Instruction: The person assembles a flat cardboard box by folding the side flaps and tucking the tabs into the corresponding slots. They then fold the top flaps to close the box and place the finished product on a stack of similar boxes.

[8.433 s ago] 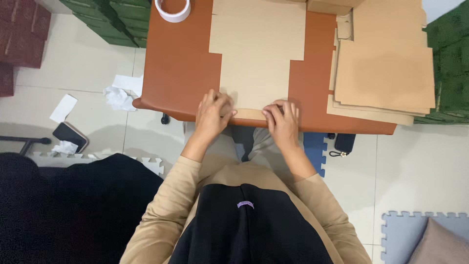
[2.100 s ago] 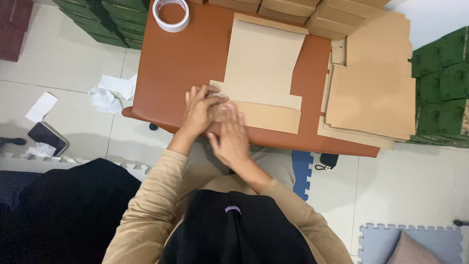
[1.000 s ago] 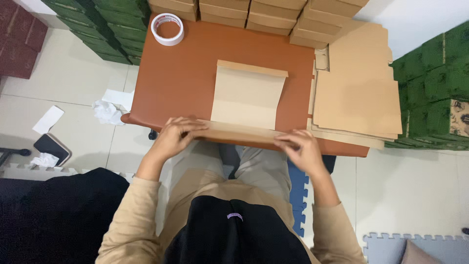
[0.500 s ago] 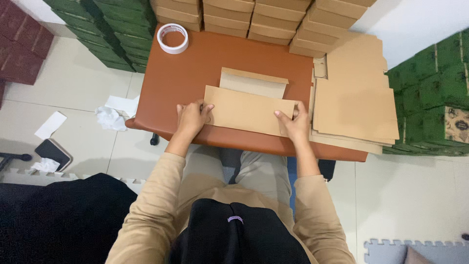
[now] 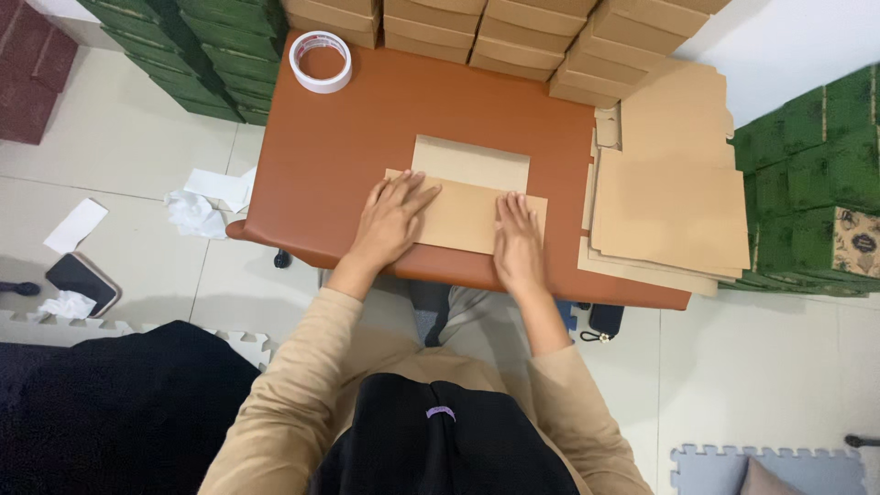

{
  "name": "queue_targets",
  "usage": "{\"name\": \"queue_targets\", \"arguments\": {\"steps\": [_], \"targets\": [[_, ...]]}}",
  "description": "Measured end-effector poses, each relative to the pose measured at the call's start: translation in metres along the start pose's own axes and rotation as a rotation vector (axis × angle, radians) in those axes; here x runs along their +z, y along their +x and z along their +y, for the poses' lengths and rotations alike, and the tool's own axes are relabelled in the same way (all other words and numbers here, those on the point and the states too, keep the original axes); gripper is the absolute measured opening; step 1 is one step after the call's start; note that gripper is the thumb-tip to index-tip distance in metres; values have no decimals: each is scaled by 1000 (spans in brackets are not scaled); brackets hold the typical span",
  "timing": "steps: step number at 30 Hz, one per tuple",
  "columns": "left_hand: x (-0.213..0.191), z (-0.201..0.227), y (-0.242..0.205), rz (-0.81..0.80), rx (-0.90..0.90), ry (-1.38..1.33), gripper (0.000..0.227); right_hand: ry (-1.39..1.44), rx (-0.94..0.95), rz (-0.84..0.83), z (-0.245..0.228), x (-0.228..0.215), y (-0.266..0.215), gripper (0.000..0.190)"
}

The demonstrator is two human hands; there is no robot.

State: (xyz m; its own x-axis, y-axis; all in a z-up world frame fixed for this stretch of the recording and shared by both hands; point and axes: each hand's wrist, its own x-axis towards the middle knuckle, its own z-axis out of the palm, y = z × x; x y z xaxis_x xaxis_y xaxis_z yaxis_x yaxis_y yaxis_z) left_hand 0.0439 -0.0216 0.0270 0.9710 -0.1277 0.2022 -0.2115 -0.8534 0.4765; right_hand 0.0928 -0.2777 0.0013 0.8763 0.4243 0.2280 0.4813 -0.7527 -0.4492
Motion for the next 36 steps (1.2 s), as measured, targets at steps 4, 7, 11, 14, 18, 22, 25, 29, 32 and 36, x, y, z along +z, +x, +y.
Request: {"name": "queue_targets", "arguments": {"steps": [4,7,11,14,18,22,25,29,32,36], "targets": [[9,-8,-1,-18,26,90,57,-176,152,-198,-39,3,-4,68],[1,-3,2,17,-8,8,57,-255,216,-277,-72,16,5,80],[-1,-9,7,10,-68,-149,74,-170,14,-317,-109,48,25,73],[2,-10,7,49,-115,-233,78,-120,-63,-380,-118,51,31,71],[-22,7,6,-64,-156,-250,103,-90,-69,-383,-96,35,24,69],[-13,0,10,-105,-167,-218,99,-143,72,-430,-62,-13,3,65],[-5,-4,8,-95,-190,-202,99,-233,69,-356,-25,-33,-18,62],[20,-17,4,103,-238,-65,86,-163,220,-404,-1,-47,-33,64],[16,-17,1,166,-334,-187,99,-165,196,-395,7,-49,-30,64],[7,-16,-15,419,-355,-712,97,-67,91,-369,-8,-66,-23,65]]}}
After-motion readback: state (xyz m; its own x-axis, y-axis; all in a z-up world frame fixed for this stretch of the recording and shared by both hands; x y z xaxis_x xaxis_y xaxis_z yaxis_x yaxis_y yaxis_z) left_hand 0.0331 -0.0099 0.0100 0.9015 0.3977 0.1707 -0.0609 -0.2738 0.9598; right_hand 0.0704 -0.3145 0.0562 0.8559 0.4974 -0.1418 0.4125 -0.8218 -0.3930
